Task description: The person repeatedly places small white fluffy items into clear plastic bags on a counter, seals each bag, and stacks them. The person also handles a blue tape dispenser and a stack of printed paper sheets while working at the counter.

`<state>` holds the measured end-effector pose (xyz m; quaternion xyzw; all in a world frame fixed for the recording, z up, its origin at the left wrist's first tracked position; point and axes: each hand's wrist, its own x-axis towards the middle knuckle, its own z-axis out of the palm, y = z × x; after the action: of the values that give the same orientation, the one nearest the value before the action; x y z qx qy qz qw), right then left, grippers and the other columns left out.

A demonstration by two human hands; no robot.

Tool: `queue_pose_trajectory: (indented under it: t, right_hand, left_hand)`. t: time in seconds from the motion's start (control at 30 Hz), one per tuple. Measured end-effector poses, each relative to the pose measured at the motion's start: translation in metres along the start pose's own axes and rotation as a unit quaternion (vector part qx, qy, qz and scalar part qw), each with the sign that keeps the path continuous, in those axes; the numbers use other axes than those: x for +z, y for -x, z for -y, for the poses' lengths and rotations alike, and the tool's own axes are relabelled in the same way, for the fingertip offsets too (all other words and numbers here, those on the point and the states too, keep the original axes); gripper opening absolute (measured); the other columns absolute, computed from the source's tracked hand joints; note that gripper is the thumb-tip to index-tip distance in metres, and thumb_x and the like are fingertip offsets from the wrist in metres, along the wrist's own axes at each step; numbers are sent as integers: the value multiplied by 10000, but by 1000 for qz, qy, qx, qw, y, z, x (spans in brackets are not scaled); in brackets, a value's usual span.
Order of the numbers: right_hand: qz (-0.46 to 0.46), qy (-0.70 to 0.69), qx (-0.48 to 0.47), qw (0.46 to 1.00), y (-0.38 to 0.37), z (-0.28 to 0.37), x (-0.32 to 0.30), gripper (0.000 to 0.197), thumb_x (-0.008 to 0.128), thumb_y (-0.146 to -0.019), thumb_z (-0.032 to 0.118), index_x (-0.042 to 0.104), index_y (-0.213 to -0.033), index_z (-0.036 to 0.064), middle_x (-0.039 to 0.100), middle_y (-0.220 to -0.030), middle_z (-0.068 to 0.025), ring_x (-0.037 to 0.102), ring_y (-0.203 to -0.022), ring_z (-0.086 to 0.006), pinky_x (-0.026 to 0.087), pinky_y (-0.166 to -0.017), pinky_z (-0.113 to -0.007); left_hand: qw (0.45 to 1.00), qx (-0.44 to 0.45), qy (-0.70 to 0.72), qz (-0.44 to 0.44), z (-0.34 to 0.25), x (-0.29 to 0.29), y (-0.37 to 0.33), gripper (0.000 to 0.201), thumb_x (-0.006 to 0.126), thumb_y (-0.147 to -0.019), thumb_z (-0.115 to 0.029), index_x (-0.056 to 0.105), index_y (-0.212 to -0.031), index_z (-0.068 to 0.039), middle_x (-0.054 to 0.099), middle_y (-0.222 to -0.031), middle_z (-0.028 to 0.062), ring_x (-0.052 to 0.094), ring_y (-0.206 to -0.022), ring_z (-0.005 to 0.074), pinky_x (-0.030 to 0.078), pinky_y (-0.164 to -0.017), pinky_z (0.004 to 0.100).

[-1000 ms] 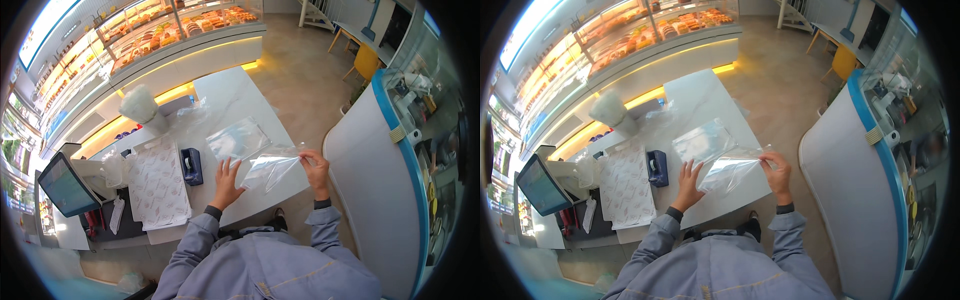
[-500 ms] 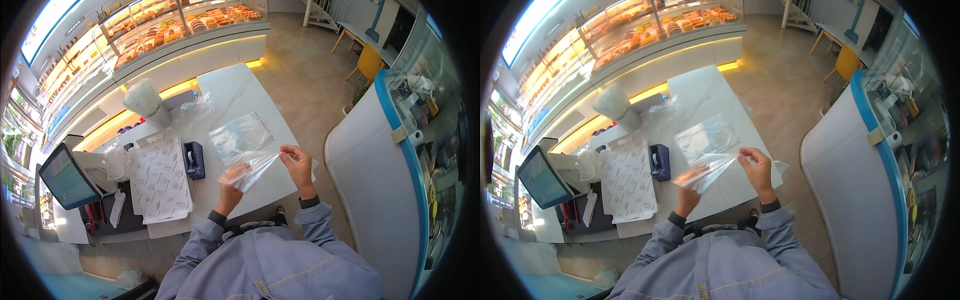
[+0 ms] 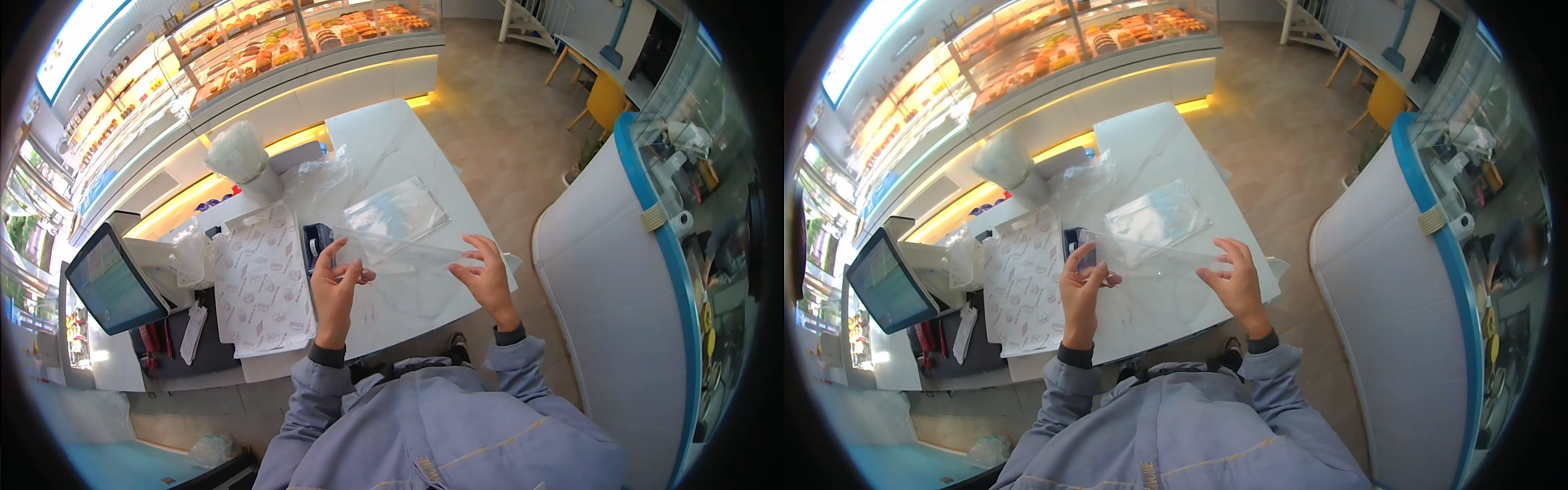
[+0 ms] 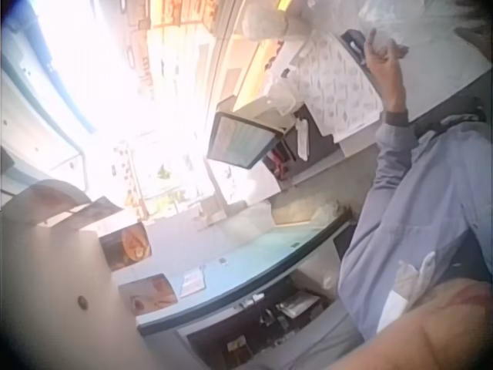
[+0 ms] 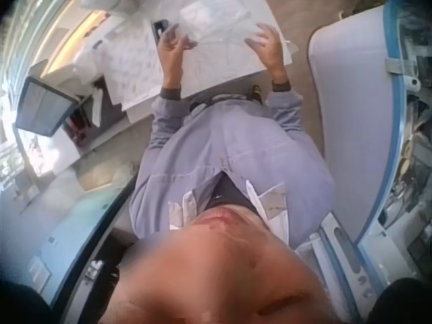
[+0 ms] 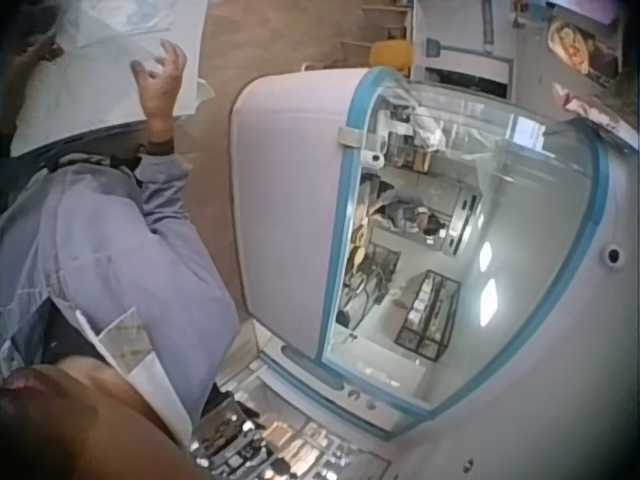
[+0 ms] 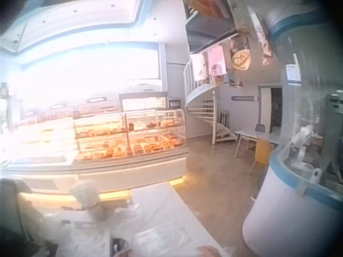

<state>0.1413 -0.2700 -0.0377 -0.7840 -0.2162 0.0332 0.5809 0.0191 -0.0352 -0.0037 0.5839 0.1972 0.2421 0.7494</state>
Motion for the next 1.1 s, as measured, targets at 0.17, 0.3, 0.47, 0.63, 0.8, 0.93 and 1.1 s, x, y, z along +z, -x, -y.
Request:
queue_pose_trajectory:
  t: [0.17,0.3,0.47,0.63,0.8,0.93,1.1]
  right_hand:
    - [35,-158,71,984,2,-3,-1,605,792,-857,139,504,-1358,-41,671,-992,-108,667,-784,-147,548,-701,-250]
    - [26,-253,87,963,-2,17,-9,607,771,-871,98,474,-1375,-63,686,-786,-46,656,-731,-113,529,-664,-229]
    - [22,-319,99,942,-2,25,-13,638,773,-856,59,453,-1398,-46,687,-884,-63,631,-758,-103,525,-728,-222]
    - [39,-199,-28,979,0,24,-9,583,765,-861,58,506,-1381,9,676,-985,-63,613,-824,-90,526,-800,-233]
    - [25,-168,12,985,-2,29,-15,381,757,-867,63,647,-1230,20,660,-947,-30,605,-829,-90,526,-805,-237]
    - [16,-33,-29,999,-5,26,-23,231,761,-868,103,723,-1087,39,638,-894,-32,606,-811,-116,513,-760,-252]
    - [-85,213,-191,954,-12,38,-21,226,775,-811,108,729,-1031,81,609,-1050,-82,589,-998,-245,463,-868,-347]
  left_hand:
    - [1000,7,20,-3,-1,-6,1,471,657,-916,-47,491,-1355,2,707,-759,73,698,-708,172,533,-699,272]
    - [1000,6,-24,-5,-6,-16,-2,520,665,-925,-70,454,-1394,1,704,-804,78,697,-707,171,548,-735,267]
    - [997,69,23,31,-10,-12,2,533,683,-906,-32,467,-1392,5,699,-939,90,696,-828,164,559,-799,256]
    - [990,98,-82,58,-7,-20,-1,357,711,-861,43,641,-1209,1,699,-969,62,673,-927,136,550,-855,247]
    - [981,91,-168,42,-9,-32,-2,179,755,-831,23,741,-1005,-14,674,-1049,64,657,-908,117,546,-785,228]
    - [934,228,-276,19,-12,-33,-5,132,771,-800,16,760,-922,-34,659,-1120,76,633,-843,135,514,-719,235]
    - [928,265,-259,34,-30,-23,-5,130,764,-790,25,745,-908,-27,682,-1100,62,627,-839,130,478,-716,228]
